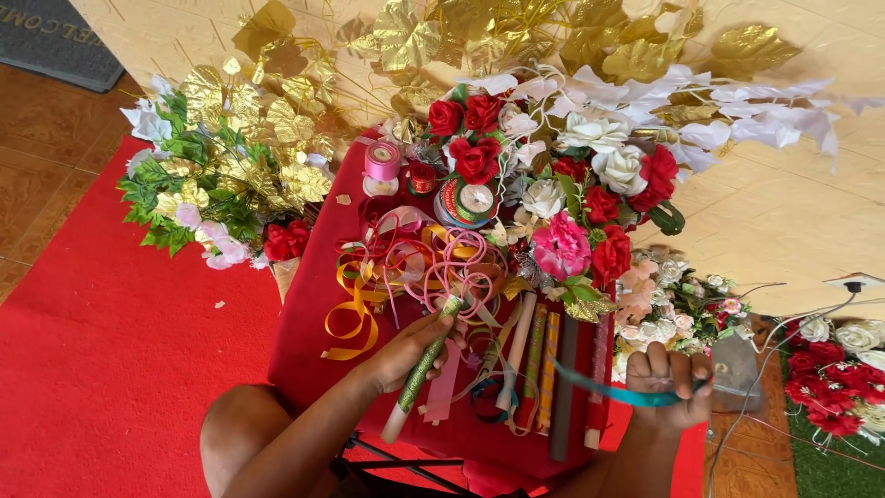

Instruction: The person sits on a red mat and wraps colorful ribbons around cylindrical sticks. They handle multiple ribbons and sticks, winding the ribbons tightly around the sticks to create decorative items.

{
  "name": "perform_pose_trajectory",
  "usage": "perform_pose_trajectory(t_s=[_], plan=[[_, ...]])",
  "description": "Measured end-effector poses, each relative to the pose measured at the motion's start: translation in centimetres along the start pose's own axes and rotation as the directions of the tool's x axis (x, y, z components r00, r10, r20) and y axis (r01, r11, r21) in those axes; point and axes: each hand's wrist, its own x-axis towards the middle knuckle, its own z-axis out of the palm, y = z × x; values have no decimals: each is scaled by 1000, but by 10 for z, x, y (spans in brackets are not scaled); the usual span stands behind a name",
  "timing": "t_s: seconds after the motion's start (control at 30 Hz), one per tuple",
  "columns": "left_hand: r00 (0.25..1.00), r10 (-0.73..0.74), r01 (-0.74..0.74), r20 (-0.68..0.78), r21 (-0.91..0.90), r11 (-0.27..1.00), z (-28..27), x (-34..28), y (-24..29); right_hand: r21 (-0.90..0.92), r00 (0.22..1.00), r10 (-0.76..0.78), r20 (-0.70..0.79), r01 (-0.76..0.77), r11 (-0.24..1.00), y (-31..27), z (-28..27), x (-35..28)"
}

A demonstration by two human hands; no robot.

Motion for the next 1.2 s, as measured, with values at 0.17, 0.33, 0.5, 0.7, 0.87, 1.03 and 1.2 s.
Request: perform_pose_trajectory(t_s=[0.17, 0.33, 0.5, 0.7, 0.87, 1.03, 1.2], plan=[[999, 41, -41, 15, 32, 999, 3, 1, -3, -132, 983, 157, 91, -144, 981, 33, 18, 11], [999, -7, 20, -48, 278, 960, 21, -9, 3, -349, 942, 334, 34, -302, 887, 94, 29, -15], [974, 177, -226, 141, 554, 801, 21, -3, -19, -558, 849, 476, -229, -515, 651, 135, 69, -20], [952, 304, -256, 35, 638, 727, 33, -4, -26, -620, 810, 442, -386, -583, 526, 153, 75, -23], [932, 359, -304, 47, 641, 705, 30, -2, -29, -605, 815, 423, -397, -578, 547, 157, 80, -25], [927, 372, -311, 48, 651, 692, 30, -3, -27, -589, 815, 415, -403, -579, 564, 158, 77, -28], [942, 335, -268, 28, 664, 698, 32, -5, -25, -547, 819, 402, -409, -573, 611, 157, 76, -28]])
